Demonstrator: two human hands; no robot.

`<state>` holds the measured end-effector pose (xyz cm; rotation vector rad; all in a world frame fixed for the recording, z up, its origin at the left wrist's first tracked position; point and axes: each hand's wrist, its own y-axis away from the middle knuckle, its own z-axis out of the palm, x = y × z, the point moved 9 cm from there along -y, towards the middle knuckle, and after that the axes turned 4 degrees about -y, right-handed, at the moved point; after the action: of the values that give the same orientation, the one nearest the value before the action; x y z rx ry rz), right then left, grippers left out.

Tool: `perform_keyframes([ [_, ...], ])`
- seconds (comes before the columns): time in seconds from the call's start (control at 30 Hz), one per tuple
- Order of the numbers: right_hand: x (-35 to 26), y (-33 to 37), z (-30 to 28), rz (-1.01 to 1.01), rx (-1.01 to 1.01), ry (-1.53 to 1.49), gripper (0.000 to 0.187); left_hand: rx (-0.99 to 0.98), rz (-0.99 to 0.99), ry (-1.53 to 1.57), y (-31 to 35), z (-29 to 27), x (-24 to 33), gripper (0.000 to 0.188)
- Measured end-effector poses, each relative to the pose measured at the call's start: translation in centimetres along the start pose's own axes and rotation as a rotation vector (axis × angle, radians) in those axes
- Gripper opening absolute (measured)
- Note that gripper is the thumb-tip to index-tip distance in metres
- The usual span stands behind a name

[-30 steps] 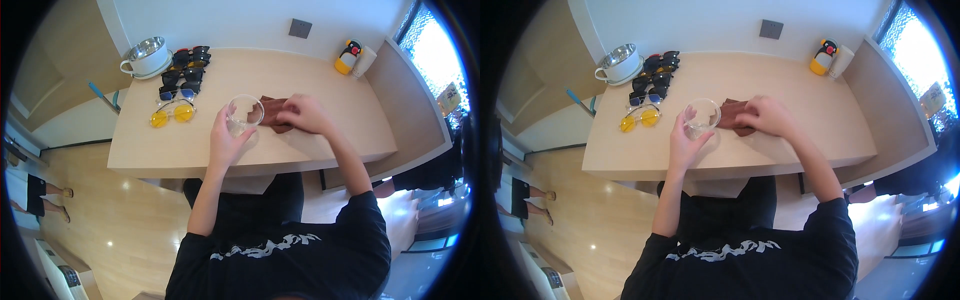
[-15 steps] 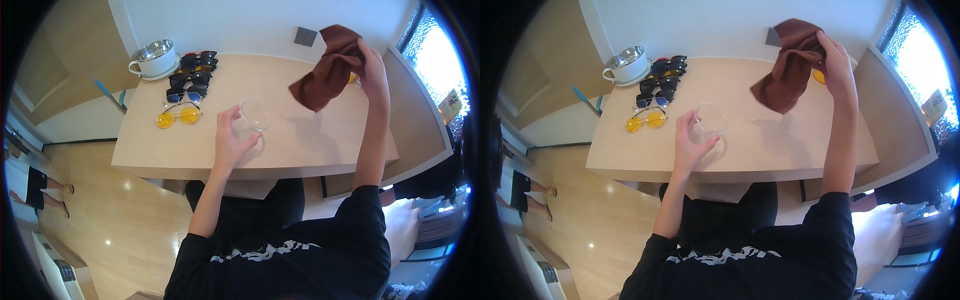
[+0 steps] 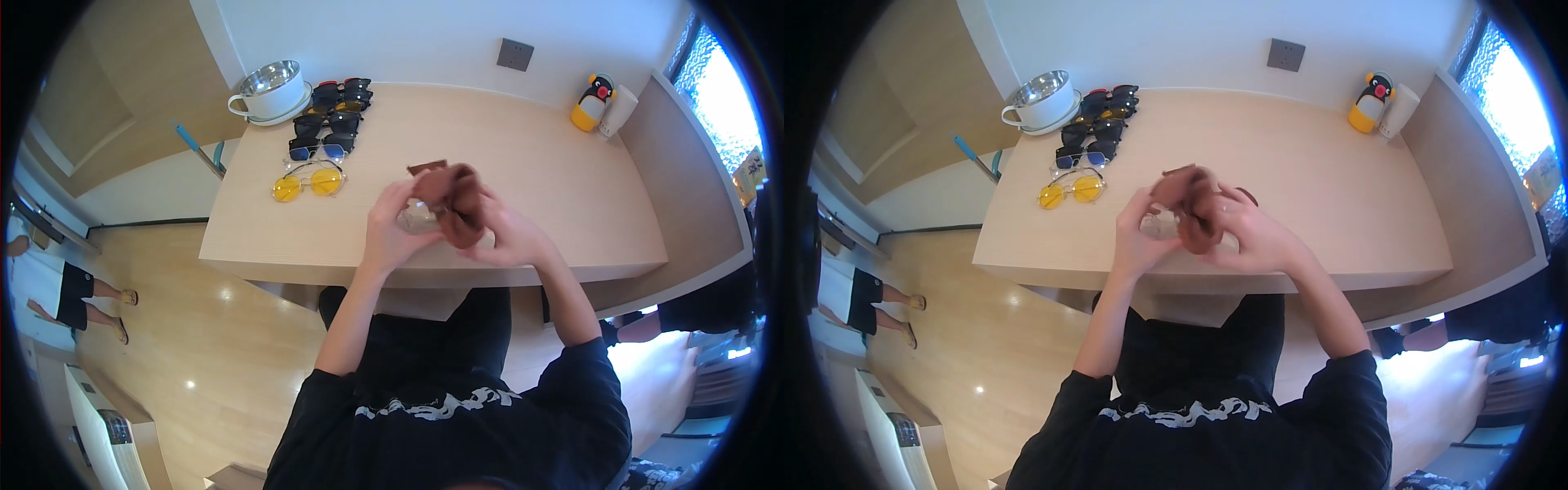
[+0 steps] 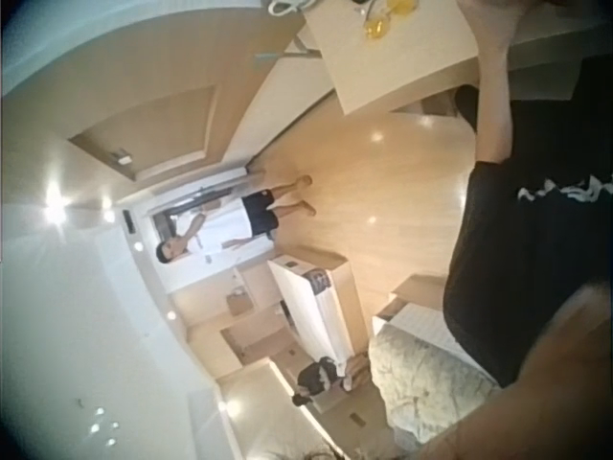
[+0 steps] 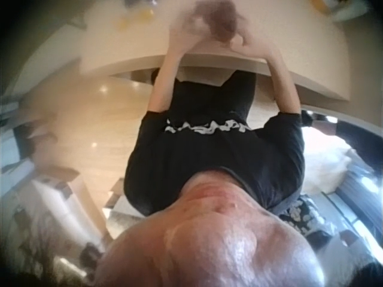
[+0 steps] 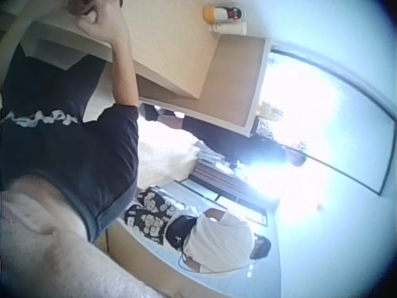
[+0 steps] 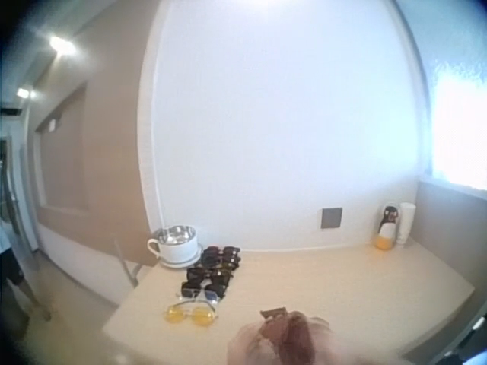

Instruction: The person wipes a glass, a bowl, a plate, another bowl, the glass again, and then sunglasses with a cloth.

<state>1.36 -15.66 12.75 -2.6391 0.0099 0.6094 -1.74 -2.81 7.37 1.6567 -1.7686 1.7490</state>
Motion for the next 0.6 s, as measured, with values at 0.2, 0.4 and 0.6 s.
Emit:
perform_keyframes([
  [0.2,0.3,4.0,5.2,0.219,-0.289,-0.11,0.044,-0.374,0.473,-0.18,-0.4,2.2,8.0,0.075],
  [0.4,1.4,3.8,3.7,0.34,0.471,-0.632,0.044,0.404,-0.034,0.597,0.4,-0.1,3.0,0.069],
  [0.6,0.0,3.4,5.7,0.288,0.187,-0.011,0.046,0.143,-0.532,1.04,1.4,4.4,-0.1,0.037],
])
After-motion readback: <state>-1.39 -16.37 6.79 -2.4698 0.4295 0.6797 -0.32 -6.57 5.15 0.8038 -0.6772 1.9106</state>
